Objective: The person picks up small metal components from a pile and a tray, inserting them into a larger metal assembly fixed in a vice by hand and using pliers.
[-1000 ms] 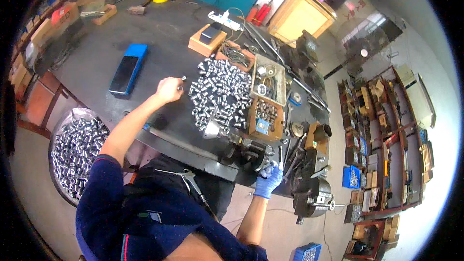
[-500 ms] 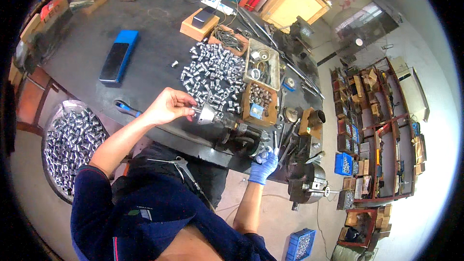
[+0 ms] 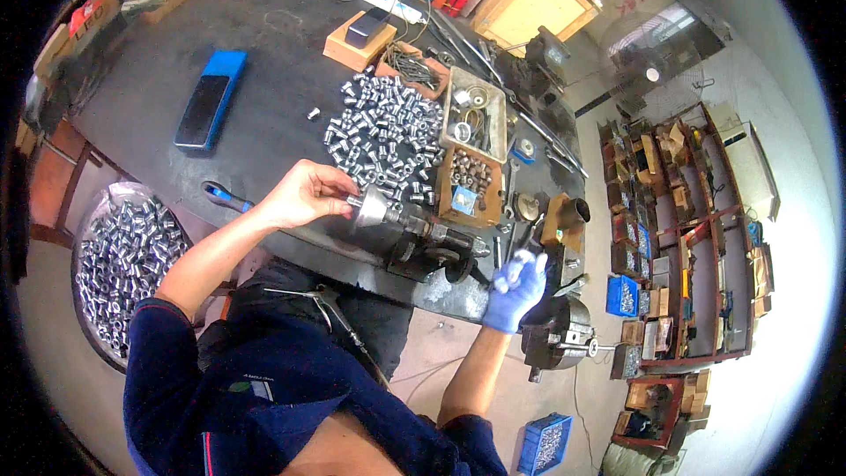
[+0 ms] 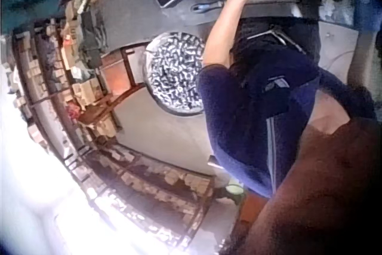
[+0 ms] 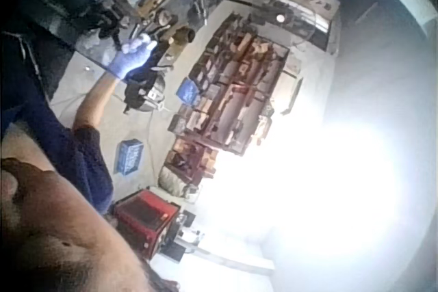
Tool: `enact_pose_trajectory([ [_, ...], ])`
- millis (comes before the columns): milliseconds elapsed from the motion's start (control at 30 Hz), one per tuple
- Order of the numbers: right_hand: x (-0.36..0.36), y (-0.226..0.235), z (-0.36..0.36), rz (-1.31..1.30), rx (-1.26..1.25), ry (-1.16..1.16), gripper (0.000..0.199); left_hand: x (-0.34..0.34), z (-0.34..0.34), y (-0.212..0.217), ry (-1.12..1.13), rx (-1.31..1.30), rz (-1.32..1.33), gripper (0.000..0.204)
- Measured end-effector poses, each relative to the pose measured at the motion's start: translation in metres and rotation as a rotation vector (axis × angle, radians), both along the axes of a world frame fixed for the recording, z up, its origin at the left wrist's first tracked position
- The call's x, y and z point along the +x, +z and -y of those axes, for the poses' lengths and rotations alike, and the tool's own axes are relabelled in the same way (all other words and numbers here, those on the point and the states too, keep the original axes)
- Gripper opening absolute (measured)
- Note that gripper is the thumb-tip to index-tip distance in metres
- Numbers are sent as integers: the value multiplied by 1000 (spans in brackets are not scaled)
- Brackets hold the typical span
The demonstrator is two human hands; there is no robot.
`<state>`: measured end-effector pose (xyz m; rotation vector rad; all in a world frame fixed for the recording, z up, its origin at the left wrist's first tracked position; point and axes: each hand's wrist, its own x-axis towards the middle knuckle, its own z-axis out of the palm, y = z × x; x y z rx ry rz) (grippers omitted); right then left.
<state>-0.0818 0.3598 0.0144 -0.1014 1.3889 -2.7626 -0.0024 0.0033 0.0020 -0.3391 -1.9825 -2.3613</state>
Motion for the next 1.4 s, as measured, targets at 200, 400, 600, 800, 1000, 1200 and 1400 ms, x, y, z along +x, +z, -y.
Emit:
enact_pose_trajectory([
  [200,-88,-25,7,132,-414,347,43,3,-7,4,85,-77,-81,22],
  [400,-105,-129,-10,201,1,-19,32,-2,-6,1,87,-127,-73,24],
  [600,-9,-84,-14,262,-122,112,28,-3,-3,-4,67,-88,-94,23],
  [800,-16,-84,-6,383,12,-33,27,-3,-8,-6,51,86,17,15],
  [1000,-90,-97,4,209,225,-87,24,-6,-12,2,53,28,88,20],
  [1200,-63,2,31,-18,-18,-79,28,0,-12,6,94,-28,120,31],
  [1400,16,-16,-9,-181,-78,67,36,1,-18,6,113,95,136,28],
])
